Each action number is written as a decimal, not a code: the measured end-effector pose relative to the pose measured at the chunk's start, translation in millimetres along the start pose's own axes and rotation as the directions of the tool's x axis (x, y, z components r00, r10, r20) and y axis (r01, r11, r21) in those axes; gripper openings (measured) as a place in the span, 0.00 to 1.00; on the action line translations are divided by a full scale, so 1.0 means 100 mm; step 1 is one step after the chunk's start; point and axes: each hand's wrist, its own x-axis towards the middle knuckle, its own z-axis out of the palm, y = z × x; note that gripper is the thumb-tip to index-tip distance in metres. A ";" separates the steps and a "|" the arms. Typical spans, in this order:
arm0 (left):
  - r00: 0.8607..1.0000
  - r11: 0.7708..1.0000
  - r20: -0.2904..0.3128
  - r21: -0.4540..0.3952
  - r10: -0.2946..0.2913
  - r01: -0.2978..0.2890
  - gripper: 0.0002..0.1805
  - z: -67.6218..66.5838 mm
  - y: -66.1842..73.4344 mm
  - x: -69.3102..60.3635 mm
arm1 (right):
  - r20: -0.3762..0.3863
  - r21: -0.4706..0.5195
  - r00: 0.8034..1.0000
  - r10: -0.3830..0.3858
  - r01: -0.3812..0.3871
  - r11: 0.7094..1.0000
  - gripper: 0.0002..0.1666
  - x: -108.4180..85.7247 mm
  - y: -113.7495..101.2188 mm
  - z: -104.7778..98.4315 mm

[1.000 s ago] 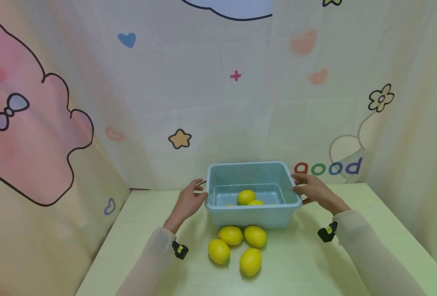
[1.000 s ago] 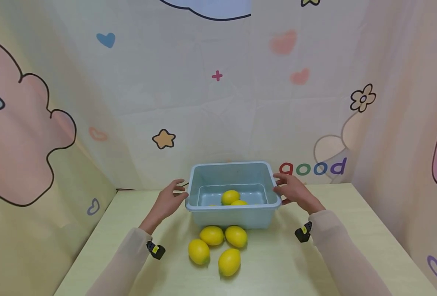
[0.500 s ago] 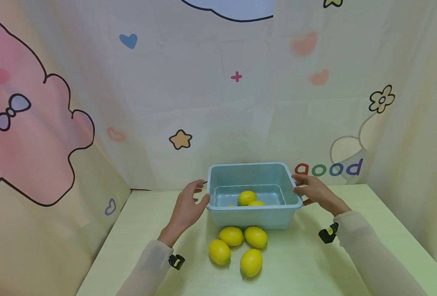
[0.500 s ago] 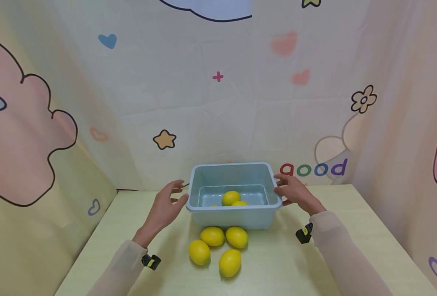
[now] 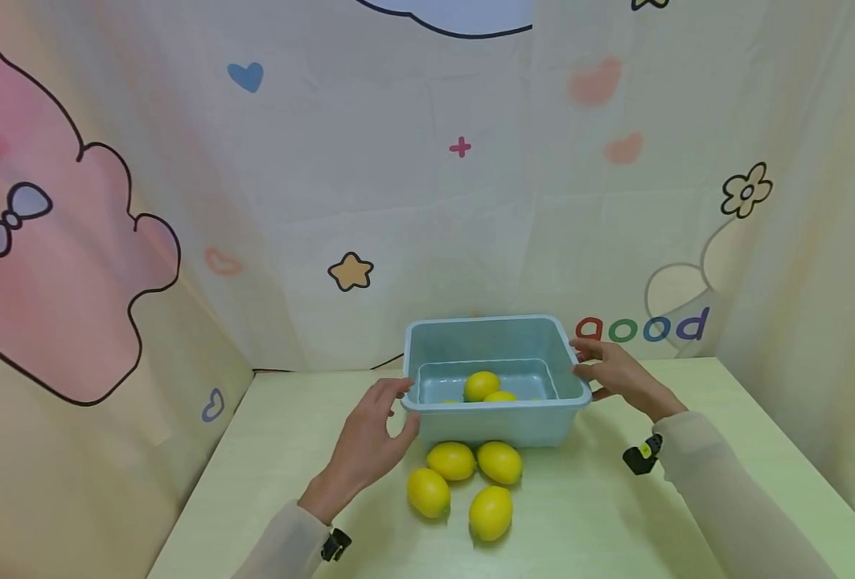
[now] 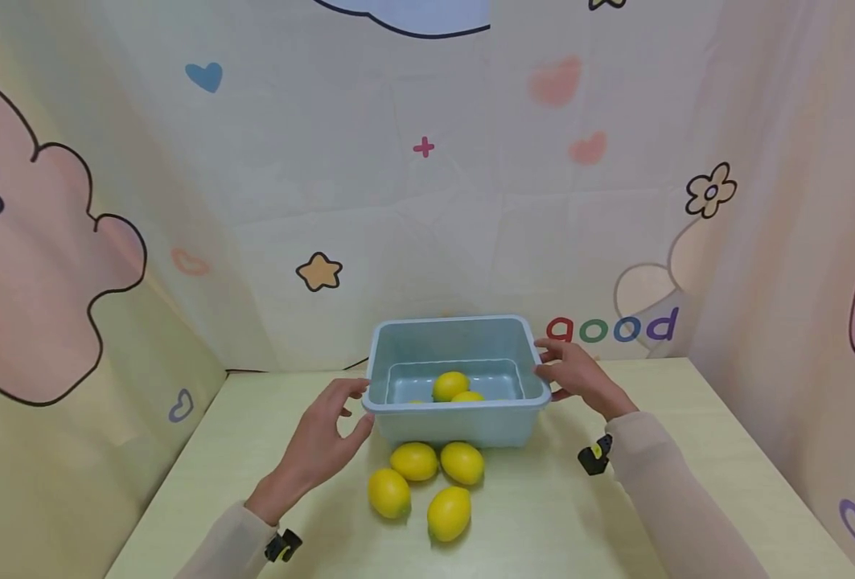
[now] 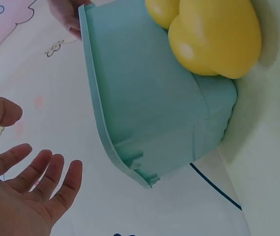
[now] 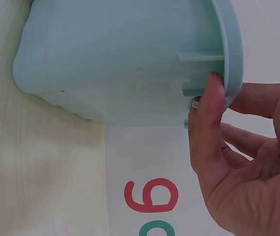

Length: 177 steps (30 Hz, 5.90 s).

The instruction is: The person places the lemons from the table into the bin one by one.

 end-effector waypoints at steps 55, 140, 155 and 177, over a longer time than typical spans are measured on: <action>0.816 0.976 0.576 0.152 0.043 -0.158 0.23 0.62 -0.34 -0.55 | -0.001 0.003 1.000 0.008 -0.008 1.000 0.41 0.00 0.01 0.01; 0.892 0.952 0.433 0.199 0.127 -0.232 0.22 -0.25 0.14 0.74 | 0.005 0.018 1.000 0.002 -0.003 1.000 0.42 -0.02 0.01 0.01; 0.888 0.965 0.457 0.204 0.055 -0.165 0.22 -0.19 0.14 1.18 | 0.000 0.019 1.000 -0.003 0.003 1.000 0.42 -0.04 0.00 0.00; 0.838 0.975 0.538 0.221 -0.092 -0.035 0.26 0.02 0.14 1.68 | 0.006 0.019 1.000 -0.004 0.003 1.000 0.41 -0.02 -0.01 0.00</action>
